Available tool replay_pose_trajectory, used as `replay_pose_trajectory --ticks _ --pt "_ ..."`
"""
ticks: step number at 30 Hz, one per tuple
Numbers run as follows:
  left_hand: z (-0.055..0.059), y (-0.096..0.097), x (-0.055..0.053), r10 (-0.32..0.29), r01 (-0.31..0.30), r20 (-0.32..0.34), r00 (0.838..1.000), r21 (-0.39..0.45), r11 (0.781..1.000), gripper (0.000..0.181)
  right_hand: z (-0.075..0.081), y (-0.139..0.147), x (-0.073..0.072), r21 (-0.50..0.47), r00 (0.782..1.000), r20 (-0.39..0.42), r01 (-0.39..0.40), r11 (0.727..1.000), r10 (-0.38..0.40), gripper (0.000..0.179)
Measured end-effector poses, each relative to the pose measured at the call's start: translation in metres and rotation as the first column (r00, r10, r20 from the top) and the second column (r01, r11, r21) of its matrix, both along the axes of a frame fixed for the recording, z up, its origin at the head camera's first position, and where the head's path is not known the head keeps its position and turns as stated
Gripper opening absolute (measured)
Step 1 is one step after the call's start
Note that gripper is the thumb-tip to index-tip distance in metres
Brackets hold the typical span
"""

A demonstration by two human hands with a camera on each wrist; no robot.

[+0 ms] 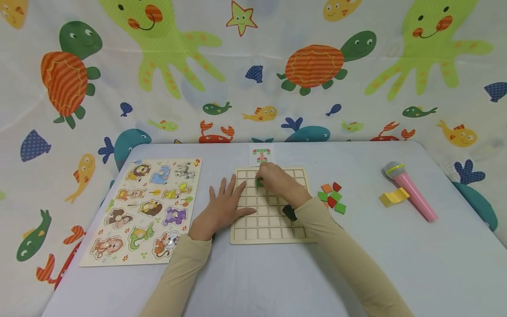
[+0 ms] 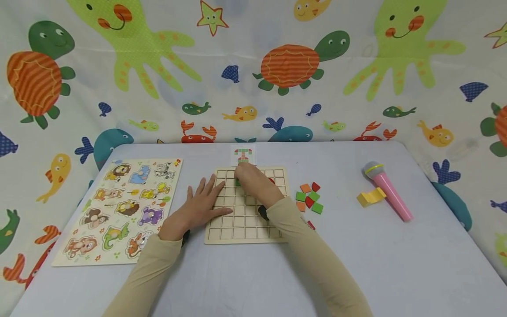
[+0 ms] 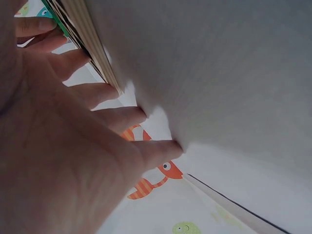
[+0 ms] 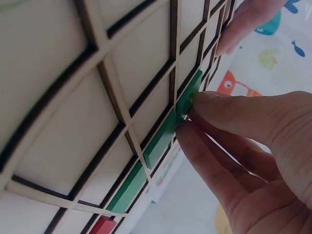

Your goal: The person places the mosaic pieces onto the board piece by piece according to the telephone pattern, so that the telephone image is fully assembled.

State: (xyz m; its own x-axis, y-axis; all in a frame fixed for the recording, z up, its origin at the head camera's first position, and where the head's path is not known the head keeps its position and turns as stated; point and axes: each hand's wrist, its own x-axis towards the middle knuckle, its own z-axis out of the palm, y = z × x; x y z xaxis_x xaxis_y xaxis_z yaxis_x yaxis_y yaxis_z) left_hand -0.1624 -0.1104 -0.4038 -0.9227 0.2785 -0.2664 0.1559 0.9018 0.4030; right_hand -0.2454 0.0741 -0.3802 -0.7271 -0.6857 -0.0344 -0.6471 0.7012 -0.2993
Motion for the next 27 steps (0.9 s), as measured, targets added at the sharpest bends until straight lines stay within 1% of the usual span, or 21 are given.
replay_pose_trajectory --ticks 4,8,13,16,18,21,24,27 --pt "0.0 0.0 0.0 -0.003 0.003 -0.004 1.0 0.003 1.0 0.09 0.0 0.001 0.002 -0.003 1.0 0.001 0.008 1.0 -0.008 0.016" --pt "-0.001 0.0 0.0 -0.006 0.006 -0.009 1.0 0.008 1.0 0.09 -0.003 0.003 0.002 -0.021 1.0 0.011 0.01 1.0 -0.01 0.018" --pt "-0.002 0.0 0.001 -0.008 0.009 -0.006 1.0 0.008 1.0 0.09 -0.007 0.011 0.005 -0.094 0.998 0.063 -0.004 0.996 0.01 0.021" --pt "-0.002 0.0 0.001 -0.008 0.008 -0.005 1.0 0.001 1.0 0.09 -0.005 0.019 0.006 -0.139 0.994 0.095 -0.033 0.99 0.047 0.026" --pt "-0.002 0.0 0.001 -0.009 0.009 -0.006 1.0 -0.004 1.0 0.09 -0.003 0.026 0.007 -0.156 0.991 0.108 -0.059 0.986 0.077 0.03" --pt "-0.002 0.0 0.001 -0.01 0.01 -0.008 1.0 -0.006 1.0 0.09 0.005 0.038 0.01 -0.178 0.986 0.135 -0.077 0.981 0.102 0.037" --pt "-0.002 0.0 0.001 -0.007 0.007 -0.01 1.0 0.002 1.0 0.09 0.016 0.052 0.013 -0.203 0.983 0.152 -0.073 0.976 0.105 0.039" --pt "-0.001 0.0 0.001 -0.002 0.002 -0.014 1.0 0.011 1.0 0.09 0.028 0.068 0.015 -0.226 0.981 0.171 -0.048 0.973 0.088 0.038"
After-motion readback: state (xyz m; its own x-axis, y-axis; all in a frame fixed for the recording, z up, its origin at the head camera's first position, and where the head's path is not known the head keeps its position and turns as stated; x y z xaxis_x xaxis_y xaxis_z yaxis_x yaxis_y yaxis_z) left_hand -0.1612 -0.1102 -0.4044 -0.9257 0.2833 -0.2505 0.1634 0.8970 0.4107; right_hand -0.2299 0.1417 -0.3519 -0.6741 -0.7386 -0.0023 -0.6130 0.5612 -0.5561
